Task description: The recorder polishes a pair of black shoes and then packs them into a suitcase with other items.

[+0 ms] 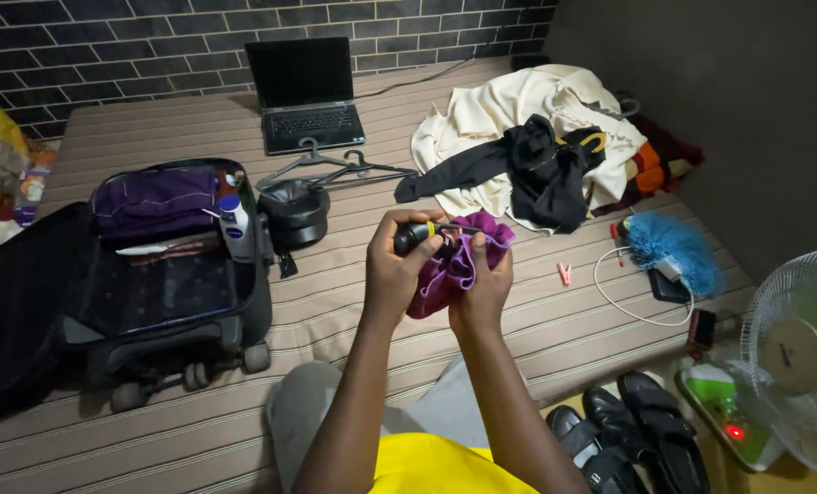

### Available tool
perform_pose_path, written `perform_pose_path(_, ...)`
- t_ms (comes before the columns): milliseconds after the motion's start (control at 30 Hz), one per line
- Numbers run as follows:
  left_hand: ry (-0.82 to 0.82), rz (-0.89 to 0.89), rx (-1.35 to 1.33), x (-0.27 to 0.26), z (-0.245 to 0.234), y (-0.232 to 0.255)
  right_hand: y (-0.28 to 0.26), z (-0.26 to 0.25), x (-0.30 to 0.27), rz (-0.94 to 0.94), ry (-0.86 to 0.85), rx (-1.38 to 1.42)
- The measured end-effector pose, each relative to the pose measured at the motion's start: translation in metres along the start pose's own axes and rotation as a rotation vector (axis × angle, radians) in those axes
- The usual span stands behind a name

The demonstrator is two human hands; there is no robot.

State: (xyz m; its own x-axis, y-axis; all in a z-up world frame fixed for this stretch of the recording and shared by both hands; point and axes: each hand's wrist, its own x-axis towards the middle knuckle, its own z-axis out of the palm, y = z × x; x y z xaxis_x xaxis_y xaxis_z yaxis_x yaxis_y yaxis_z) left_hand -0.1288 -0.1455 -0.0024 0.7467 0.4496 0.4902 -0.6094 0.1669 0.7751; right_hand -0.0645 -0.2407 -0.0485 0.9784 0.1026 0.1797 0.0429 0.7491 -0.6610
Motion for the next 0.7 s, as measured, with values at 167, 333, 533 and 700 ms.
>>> perform_pose_path(167,-0.006,0.006,0.052,0.001,0.001,0.001,0.0,0.0,0.0,-0.007,0.028,0.024)
perform_pose_path(333,0.024,0.056,0.235,0.001,0.002,0.002,-0.01,0.01,-0.008,0.042,0.025,0.107)
perform_pose_path(533,0.053,0.067,0.365,0.004,-0.002,0.008,-0.009,0.009,-0.008,0.135,-0.229,0.139)
perform_pose_path(700,-0.18,0.02,0.316,0.004,-0.006,0.017,0.002,-0.006,0.008,0.137,-0.076,0.223)
